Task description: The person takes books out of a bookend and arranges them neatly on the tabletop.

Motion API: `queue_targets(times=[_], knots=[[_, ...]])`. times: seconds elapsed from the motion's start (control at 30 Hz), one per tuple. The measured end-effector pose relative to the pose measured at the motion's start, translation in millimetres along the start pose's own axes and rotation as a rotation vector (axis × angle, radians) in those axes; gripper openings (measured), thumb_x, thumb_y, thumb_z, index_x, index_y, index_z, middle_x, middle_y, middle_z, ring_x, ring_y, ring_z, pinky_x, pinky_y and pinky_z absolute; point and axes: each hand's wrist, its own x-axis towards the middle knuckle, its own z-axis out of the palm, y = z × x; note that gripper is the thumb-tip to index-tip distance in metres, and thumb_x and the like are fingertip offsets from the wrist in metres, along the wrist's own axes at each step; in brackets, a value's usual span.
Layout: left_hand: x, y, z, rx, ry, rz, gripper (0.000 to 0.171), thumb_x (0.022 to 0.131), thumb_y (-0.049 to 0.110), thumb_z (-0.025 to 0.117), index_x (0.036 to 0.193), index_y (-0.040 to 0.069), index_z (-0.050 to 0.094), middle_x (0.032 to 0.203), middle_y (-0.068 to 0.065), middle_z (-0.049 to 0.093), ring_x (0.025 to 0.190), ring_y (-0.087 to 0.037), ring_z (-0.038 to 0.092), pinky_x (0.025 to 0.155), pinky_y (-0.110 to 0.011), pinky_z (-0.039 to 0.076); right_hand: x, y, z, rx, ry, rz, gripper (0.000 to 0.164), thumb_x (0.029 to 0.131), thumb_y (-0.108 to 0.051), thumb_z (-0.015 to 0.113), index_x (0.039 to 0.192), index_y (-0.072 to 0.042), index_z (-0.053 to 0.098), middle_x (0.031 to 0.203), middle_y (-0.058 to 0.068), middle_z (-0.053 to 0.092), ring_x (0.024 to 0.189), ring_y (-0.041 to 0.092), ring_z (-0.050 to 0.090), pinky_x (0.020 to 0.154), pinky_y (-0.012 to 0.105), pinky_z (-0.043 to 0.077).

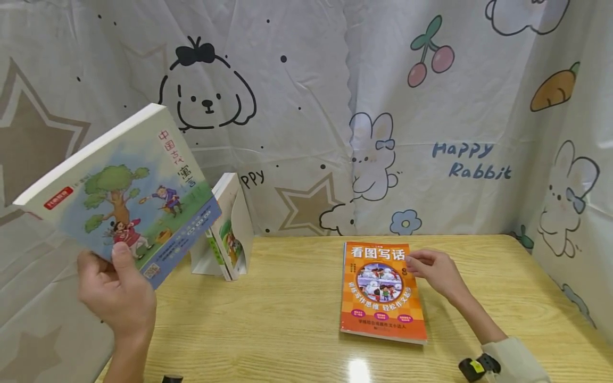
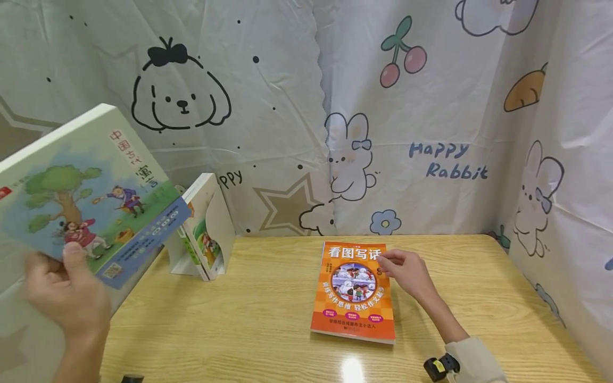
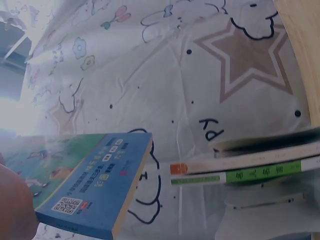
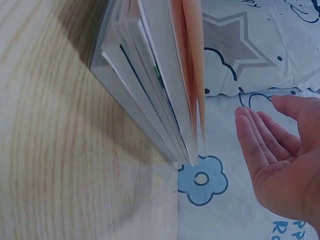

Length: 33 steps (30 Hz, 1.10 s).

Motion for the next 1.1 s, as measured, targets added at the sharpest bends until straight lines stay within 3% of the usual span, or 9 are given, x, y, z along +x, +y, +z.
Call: queue_targets(times=[0.1,0.23,0.4,0.57,0.73,0.97,1.1], knots=[[-6.9,1.5,3.2,-0.043,-0.085,-0.037,0.018,0.092,0.007,0.053,0.103,-0.006,0.06,0.087,-0.004,0.057,0.071,-0.013,0.051,0.064,-0.019,0.039,-12,-34,-3,0.011,-0.02,-0.012,0.048,0.085,-0.044,0.061,0.109,-0.003,0.063,0.098,0.013,0.066,0.085,0.022,0.065,0.071,0.033,0.053],[-17.3,3.8,6.1,-0.021,-0.2,-0.07,0.022,0.094,0.01,0.052,0.112,-0.002,0.059,0.093,-0.005,0.061,0.076,-0.013,0.058,0.065,-0.017,0.044,-22,-67,-5,0.031,-0.064,-0.037,0.043,0.089,-0.033,0.061,0.109,0.005,0.061,0.101,0.022,0.064,0.087,0.031,0.064,0.074,0.036,0.052],[-28.1,6.3,11.1,-0.055,-0.305,-0.072,0.023,0.094,0.007,0.051,0.113,-0.003,0.058,0.081,-0.006,0.055,0.064,-0.012,0.045,0.055,-0.017,0.036,-23,-77,-2,0.024,-0.077,-0.09,0.033,0.09,-0.021,0.061,0.111,0.004,0.061,0.104,0.021,0.063,0.091,0.034,0.062,0.077,0.039,0.051],[-38.9,5.7,19.0,-0.114,-0.424,-0.099,0.016,0.094,0.005,0.05,0.102,-0.008,0.056,0.068,-0.005,0.044,0.055,-0.01,0.034,0.049,-0.02,0.029,-22,-85,0,-0.035,-0.069,-0.162,0.035,0.088,-0.029,0.063,0.111,-0.004,0.064,0.104,0.009,0.065,0.094,0.022,0.062,0.078,0.03,0.051],[-58.2,4.4,32.0,-0.191,-0.561,-0.147,0.012,0.094,0.004,0.05,0.092,-0.007,0.052,0.065,-0.006,0.037,0.055,-0.012,0.031,0.05,-0.022,0.028,-19,-90,3,-0.014,-0.09,-0.191,0.036,0.087,-0.032,0.064,0.112,-0.006,0.064,0.107,0.008,0.064,0.096,0.02,0.062,0.078,0.027,0.051],[-81.7,26.8,47.1,-0.239,-0.711,-0.137,0.01,0.093,-0.003,0.048,0.084,-0.006,0.046,0.064,-0.005,0.031,0.052,-0.013,0.028,0.046,-0.026,0.027,-19,-106,18,0.111,-0.214,-0.265,0.032,0.087,-0.023,0.065,0.113,-0.005,0.062,0.112,0.013,0.062,0.099,0.027,0.061,0.079,0.028,0.051],[-91.8,33.7,51.3,-0.267,-0.765,-0.189,0.018,0.093,-0.003,0.048,0.077,-0.003,0.042,0.062,-0.004,0.029,0.051,-0.013,0.026,0.046,-0.027,0.026,-19,-114,24,0.136,-0.292,-0.296,0.031,0.088,-0.019,0.064,0.116,-0.005,0.06,0.112,0.011,0.062,0.101,0.025,0.06,0.08,0.031,0.05]])
